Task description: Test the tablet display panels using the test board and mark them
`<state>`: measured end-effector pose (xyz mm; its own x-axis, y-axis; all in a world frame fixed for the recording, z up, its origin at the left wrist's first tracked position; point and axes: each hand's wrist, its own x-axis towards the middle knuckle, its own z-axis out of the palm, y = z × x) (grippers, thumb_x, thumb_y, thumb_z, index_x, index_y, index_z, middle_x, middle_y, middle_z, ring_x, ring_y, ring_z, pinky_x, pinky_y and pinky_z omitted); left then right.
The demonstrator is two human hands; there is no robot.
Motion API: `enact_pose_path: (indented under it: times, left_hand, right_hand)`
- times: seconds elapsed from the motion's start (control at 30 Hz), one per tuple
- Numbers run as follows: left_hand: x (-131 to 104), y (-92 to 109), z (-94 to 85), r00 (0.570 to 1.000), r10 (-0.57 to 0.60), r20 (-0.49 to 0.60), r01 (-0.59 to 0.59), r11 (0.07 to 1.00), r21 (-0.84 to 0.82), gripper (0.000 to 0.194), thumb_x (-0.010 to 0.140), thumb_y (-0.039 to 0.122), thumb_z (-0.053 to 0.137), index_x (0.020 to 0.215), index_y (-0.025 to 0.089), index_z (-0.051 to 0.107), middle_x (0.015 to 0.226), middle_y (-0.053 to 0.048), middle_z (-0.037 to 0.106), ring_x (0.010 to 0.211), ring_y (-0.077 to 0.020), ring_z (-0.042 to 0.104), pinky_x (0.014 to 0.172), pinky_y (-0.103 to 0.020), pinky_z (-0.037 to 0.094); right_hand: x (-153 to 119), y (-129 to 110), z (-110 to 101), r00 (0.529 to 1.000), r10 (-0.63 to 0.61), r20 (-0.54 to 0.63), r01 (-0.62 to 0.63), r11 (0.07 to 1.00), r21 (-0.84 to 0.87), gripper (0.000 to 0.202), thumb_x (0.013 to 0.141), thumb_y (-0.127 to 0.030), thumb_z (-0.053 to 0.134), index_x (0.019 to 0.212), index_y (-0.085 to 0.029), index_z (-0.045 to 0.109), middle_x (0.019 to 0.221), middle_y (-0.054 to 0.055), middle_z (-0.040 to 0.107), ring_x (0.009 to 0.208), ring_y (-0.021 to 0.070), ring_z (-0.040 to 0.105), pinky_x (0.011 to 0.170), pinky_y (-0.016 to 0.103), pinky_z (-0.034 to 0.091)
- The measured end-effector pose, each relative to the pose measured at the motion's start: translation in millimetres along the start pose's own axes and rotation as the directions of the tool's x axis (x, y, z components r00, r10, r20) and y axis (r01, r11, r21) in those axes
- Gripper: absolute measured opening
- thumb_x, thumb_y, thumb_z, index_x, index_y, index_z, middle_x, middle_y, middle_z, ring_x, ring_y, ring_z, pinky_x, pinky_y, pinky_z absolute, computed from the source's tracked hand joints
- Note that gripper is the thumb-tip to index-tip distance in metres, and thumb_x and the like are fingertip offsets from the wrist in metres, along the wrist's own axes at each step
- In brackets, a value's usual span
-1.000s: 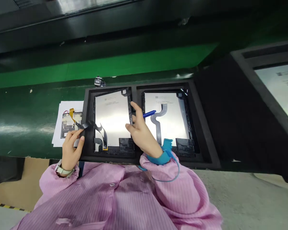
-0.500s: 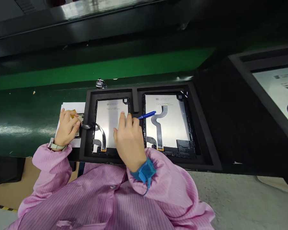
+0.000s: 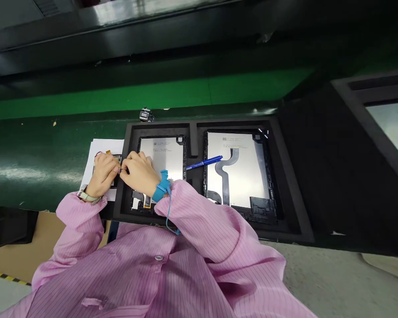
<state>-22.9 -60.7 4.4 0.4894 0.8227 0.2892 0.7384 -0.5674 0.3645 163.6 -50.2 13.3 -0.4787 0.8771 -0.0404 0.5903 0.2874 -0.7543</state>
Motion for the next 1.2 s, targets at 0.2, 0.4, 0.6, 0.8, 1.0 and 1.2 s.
enact_pose_path:
  times: [0.2,0.4,0.6,0.8,1.0,1.2]
  left_hand:
    - [1.4,0.6,5.5,0.999,0.024,-0.040,-0.023,0.999,0.041,0.027,0.103,0.024,0.035,0.080,0.022,0.050,0.082,-0.005,0.056,0.085,-0.0237,0.046,0.088,-0.044,0.032]
    - [1.9,0.1,9.2,0.998,-0.002,-0.062,0.006,0.998,0.068,0.031,0.103,0.027,0.035,0.077,0.022,0.050,0.082,-0.005,0.058,0.086,-0.0242,0.048,0.089,-0.045,0.035]
    - [0.2,3.2,8.3,0.862,-0.291,-0.416,0.283,0.956,-0.082,0.034,0.106,0.038,0.037,0.114,0.020,0.064,0.128,-0.014,0.058,0.126,-0.0295,0.049,0.110,-0.050,0.035]
    - [-12.3,57.3,11.1,0.850,-0.305,-0.430,0.290,0.951,-0.102,0.059,0.103,0.038,0.049,0.157,0.025,0.032,0.162,-0.017,0.030,0.154,-0.0333,0.025,0.125,-0.055,0.022]
    - [-19.7,89.5,27.9,0.975,-0.197,-0.099,0.193,0.980,-0.048,0.057,0.103,0.032,0.050,0.156,0.024,0.032,0.169,-0.018,0.021,0.160,-0.0364,0.008,0.126,-0.064,0.019]
    - [-3.5,86.9,13.9,0.865,-0.500,0.046,0.412,0.656,-0.632,0.073,0.092,0.048,0.068,0.154,0.024,0.037,0.151,-0.018,0.054,0.130,-0.0308,0.062,0.110,-0.050,0.051]
  right_hand:
    - [2.5,3.5,5.1,0.999,0.015,-0.035,-0.013,0.998,0.068,0.016,0.094,-0.020,0.053,0.083,-0.018,0.065,0.106,0.006,0.060,0.105,0.0217,0.050,0.099,0.039,0.041]
    - [5.1,7.4,5.9,1.000,0.003,-0.026,-0.001,0.995,0.097,0.018,0.097,-0.024,0.053,0.086,-0.019,0.067,0.103,0.006,0.061,0.104,0.0207,0.051,0.099,0.039,0.039]
    - [3.2,17.0,-37.9,0.999,0.009,-0.034,-0.006,0.996,0.090,0.025,0.100,-0.028,0.049,0.091,-0.018,0.069,0.108,0.007,0.068,0.108,0.0215,0.056,0.104,0.040,0.037]
    - [10.7,60.4,-81.2,0.965,0.139,-0.224,-0.223,0.882,-0.416,0.042,0.101,-0.030,0.039,0.120,-0.004,0.066,0.126,0.022,0.063,0.121,0.0347,0.051,0.110,0.054,0.032]
    - [22.7,73.7,-84.4,0.982,0.090,-0.167,-0.159,0.871,-0.465,0.038,0.101,-0.026,0.036,0.108,-0.007,0.068,0.115,0.020,0.063,0.112,0.0315,0.054,0.102,0.047,0.041]
    - [1.9,48.2,-111.6,0.905,-0.147,-0.400,-0.014,0.928,-0.371,0.033,0.104,-0.033,0.032,0.099,-0.017,0.060,0.106,0.012,0.058,0.102,0.0269,0.053,0.093,0.045,0.045]
